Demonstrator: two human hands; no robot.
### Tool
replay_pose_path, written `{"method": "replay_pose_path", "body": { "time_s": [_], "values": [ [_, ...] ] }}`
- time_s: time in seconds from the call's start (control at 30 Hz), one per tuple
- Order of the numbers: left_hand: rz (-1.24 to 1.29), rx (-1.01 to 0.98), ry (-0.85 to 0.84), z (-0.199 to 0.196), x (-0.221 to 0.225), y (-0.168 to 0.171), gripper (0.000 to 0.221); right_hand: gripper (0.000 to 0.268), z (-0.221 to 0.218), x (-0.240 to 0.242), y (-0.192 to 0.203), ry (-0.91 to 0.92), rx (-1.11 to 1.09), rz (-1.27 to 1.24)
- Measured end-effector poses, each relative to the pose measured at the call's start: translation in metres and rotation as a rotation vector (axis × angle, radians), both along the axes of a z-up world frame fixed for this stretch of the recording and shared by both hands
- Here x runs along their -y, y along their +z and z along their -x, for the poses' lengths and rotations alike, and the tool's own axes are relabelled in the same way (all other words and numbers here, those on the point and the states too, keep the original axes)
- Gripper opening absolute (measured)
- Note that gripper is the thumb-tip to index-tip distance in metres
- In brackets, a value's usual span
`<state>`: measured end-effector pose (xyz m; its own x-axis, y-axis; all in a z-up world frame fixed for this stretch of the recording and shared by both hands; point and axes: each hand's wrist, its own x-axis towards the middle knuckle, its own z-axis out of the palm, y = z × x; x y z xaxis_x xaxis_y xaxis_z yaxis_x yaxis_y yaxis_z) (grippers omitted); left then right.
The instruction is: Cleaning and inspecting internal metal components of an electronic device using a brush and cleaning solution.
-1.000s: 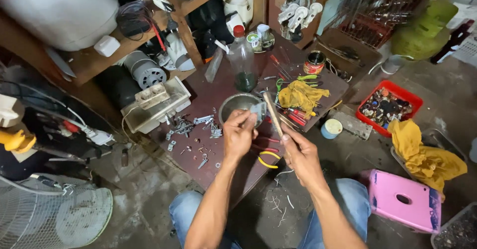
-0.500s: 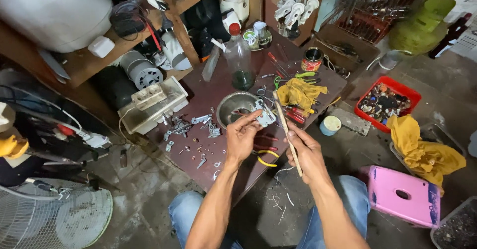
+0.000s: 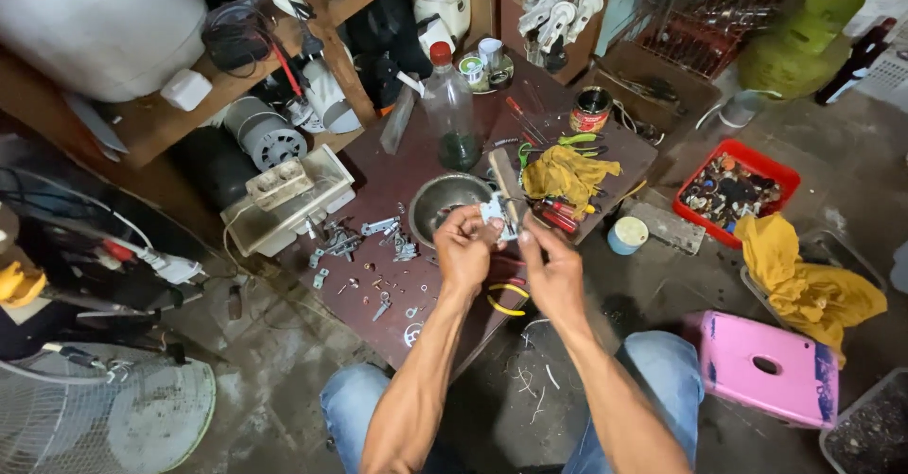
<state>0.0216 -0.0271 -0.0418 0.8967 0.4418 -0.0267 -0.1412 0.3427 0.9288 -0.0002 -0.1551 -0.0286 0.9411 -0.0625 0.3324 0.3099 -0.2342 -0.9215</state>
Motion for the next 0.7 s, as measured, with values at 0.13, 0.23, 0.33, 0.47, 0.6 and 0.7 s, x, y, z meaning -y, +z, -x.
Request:
{"method": "replay_pose_path", "body": {
  "time_s": [0.13,0.23,0.33,0.47,0.6,0.7],
  "values": [
    [-0.002,0.004,0.099,-0.014,-0.007,-0.004,0.027,0.028,0.013,-0.005,-0.010,-0.025,0.054,0.008],
    [-0.052,0.027,0.056,-0.012,0.002,-0.018,0.026,0.027,0.009,-0.005,0.011,-0.042,0.067,0.021],
    [-0.023,-0.020,0.119,-0.029,-0.011,0.006,0.024,0.027,0.013,-0.002,0.009,-0.065,0.171,0.112],
    [-0.028,-0.067,0.202,-0.034,-0.034,0.018,0.022,0.031,0.021,0.018,-0.031,-0.141,0.174,0.299],
    [0.141,-0.081,0.064,-0.022,-0.025,0.054,0.030,0.033,0.005,0.037,-0.024,-0.219,0.195,0.311],
    [0.039,-0.052,0.009,-0.021,-0.024,0.041,0.041,0.029,0.004,0.043,0.000,-0.125,0.238,0.194]
  ]
}}
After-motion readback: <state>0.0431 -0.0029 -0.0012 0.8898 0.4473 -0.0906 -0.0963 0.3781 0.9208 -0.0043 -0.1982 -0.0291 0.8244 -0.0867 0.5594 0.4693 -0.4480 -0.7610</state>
